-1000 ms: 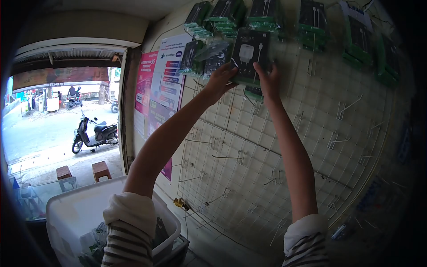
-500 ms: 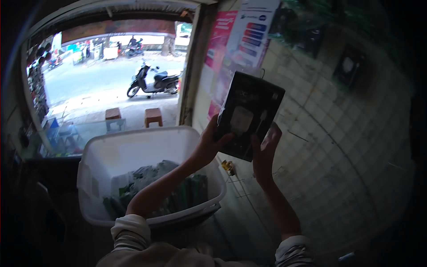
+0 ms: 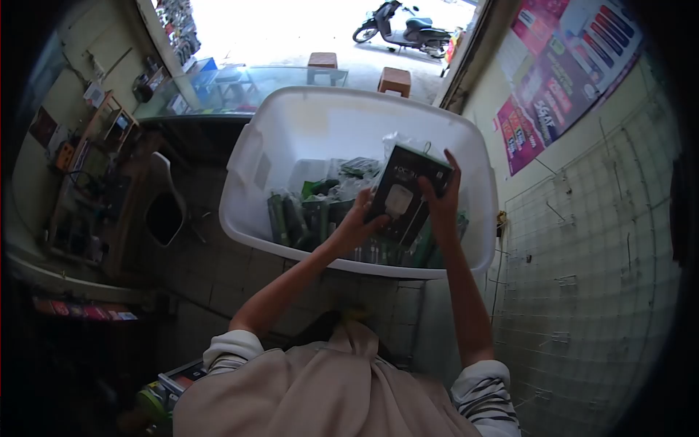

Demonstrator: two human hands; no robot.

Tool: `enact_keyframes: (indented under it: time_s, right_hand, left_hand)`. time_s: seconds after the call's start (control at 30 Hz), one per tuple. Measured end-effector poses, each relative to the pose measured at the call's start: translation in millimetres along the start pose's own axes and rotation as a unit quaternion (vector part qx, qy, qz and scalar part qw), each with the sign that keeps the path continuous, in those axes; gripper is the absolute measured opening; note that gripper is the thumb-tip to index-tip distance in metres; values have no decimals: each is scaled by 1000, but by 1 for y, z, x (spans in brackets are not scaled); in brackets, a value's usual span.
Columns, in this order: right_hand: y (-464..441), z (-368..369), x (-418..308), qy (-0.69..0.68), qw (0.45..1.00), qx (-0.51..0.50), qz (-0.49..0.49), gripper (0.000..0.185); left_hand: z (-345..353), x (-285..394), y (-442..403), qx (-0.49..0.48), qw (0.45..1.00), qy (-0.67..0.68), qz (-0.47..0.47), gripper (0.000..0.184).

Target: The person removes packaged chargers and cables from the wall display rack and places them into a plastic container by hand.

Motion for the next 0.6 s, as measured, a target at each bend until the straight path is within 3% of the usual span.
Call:
enact_keyframes:
  time_s: [0.03, 0.1, 0.17, 0.2, 0.33, 0.4, 0.5, 0.6]
  right_hand:
    - [3, 0, 36, 1, 1000, 12, 7, 57]
    - [12, 2, 90, 14, 998, -12, 68, 52]
    - [17, -4, 122, 50, 994, -7, 94, 51]
    - [18, -7, 133, 89, 989, 1, 115, 50]
    - [21, -26, 163, 224, 964, 36, 142, 48]
    - [23, -31, 172, 347, 932, 51, 94, 52]
    - [29, -32, 175, 323, 941, 42, 94, 57]
    - [39, -33, 152, 358, 930, 10, 83, 60]
  left_hand:
    - [-4, -15, 5, 10, 999, -41, 8, 57]
    - [-3, -41, 18, -4, 999, 10, -40, 68]
    - [1, -49, 24, -23, 974, -222, -27, 79]
    - [4, -55, 25, -37, 979, -195, -45, 86]
    - [15, -83, 24, -53, 965, -241, -90, 87]
    - [18, -92, 22, -52, 935, -332, -113, 90]
    - [19, -85, 22, -30, 902, -427, -59, 93]
    - [19, -76, 14, -38, 885, -460, -63, 93]
Point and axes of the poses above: each hand's wrist, its own y-axis away from the middle knuckle, its own z-axis out of the palm, x = y × z, the point moved 8 cm from there along -y, towards the middle knuckle, and after that the axes turned 4 degrees about z, right-handed, at the moved point
